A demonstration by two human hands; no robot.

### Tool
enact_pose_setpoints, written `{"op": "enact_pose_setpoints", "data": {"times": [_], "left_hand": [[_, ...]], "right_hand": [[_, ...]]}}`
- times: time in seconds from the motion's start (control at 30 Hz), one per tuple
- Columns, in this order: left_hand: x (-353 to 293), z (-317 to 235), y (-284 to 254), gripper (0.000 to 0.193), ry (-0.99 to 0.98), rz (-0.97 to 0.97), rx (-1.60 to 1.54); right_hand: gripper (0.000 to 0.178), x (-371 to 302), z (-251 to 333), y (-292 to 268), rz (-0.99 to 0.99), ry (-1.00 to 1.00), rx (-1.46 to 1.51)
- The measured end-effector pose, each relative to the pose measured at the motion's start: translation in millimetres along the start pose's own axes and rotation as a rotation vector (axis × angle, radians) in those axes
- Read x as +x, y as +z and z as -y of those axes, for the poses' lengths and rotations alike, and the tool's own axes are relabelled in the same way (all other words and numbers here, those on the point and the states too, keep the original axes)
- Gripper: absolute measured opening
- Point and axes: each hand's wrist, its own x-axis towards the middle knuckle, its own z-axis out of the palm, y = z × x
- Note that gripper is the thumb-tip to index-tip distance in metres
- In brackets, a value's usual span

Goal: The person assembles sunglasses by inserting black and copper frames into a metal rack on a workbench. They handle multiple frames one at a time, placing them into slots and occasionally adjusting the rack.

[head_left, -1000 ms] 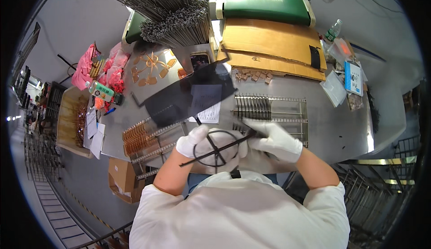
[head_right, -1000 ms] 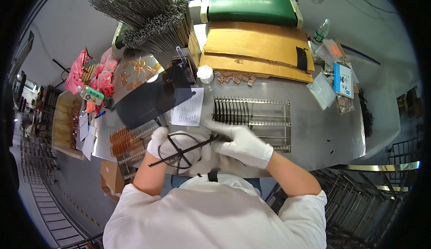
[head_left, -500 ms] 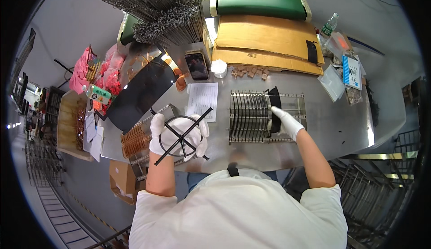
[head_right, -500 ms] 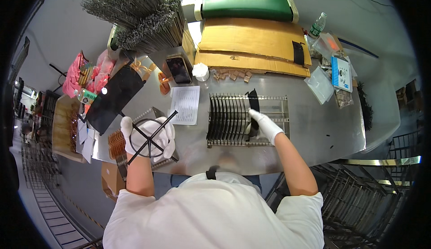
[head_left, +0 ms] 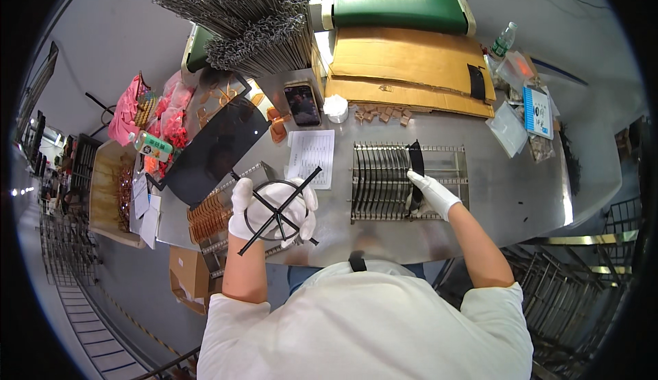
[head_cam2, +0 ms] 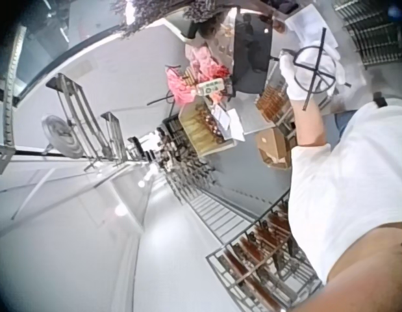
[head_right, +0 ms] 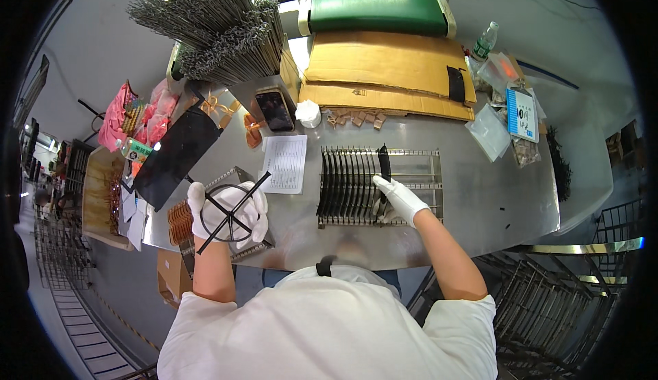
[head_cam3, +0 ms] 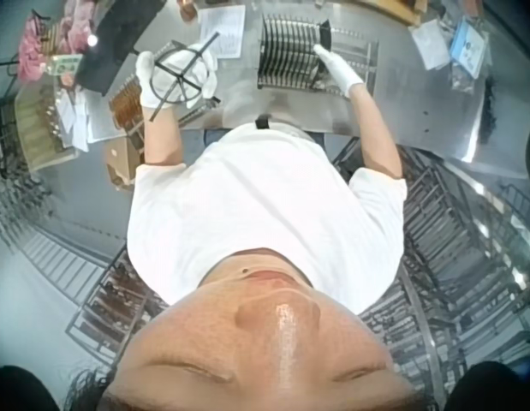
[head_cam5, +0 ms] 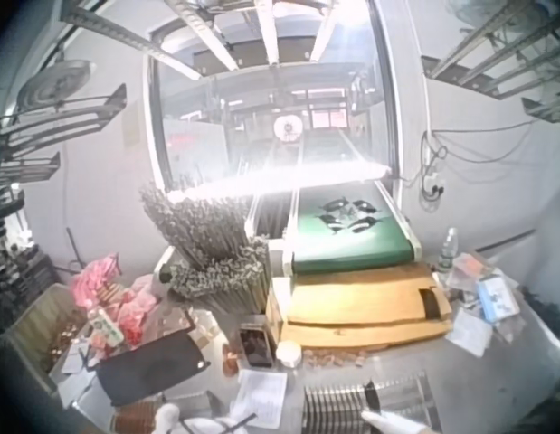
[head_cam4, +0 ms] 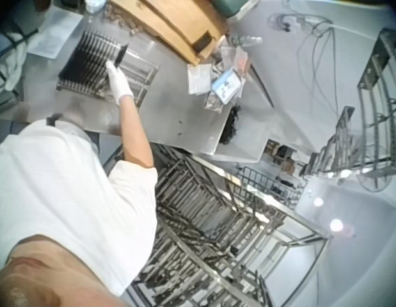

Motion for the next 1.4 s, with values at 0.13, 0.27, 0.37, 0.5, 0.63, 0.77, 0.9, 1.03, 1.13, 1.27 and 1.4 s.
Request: {"op": "enact_pose_setpoints", "data": {"times": [0.13, 0.27, 0.37, 0.5, 0.63, 0.77, 0.9, 1.03, 1.13, 1.27, 1.4], "left_hand": [[5, 1, 7, 0.120, -0.017, -0.025, -0.026], [19, 7, 16, 0.118, -0.082, -0.115, -0.001], [36, 18, 16, 0.112, -0.247, -0.166, -0.162], [65, 18, 23, 0.090, -0.773, 0.070, -0.161], [68, 16, 30, 0.067, -0.609, 0.353, 0.940], [60, -29, 56, 0.049, -0.906, 0.415, 1.195], [18, -80, 36, 0.050, 0.002, -0.442, 0.169], [5, -110, 5, 0.069, 1.474, -0.433, -0.452], [74, -83, 104, 0.057, 1.034, -0.410, 0.004], [122, -80, 149, 0.062, 0.648, -0.193, 0.947], [93, -82, 112, 0.052, 0.587, -0.520, 0.751]], "right_hand": [[0.083, -1, 7, -12, -0.028, -0.021, -0.320], [0.095, -25, 34, 23, -0.362, -0.142, -0.965], [0.097, -55, 59, 35, -0.656, -0.531, -1.204], [0.103, -117, 115, 61, -0.706, -1.347, -1.185], [0.080, -133, 115, 77, 0.184, -0.918, -0.812], [0.024, -131, 95, 49, -0.014, -0.557, -0.011], [0.040, -101, 44, -17, -0.161, -0.589, 0.057], [0.053, -39, -10, -26, -0.158, -0.439, 0.018], [0.058, -1, -15, -22, -0.084, -0.161, 0.198], [0.051, -1, -8, -13, -0.035, -0.088, 0.076], [0.056, 17, -14, -30, -0.035, -0.043, -0.088]]}}
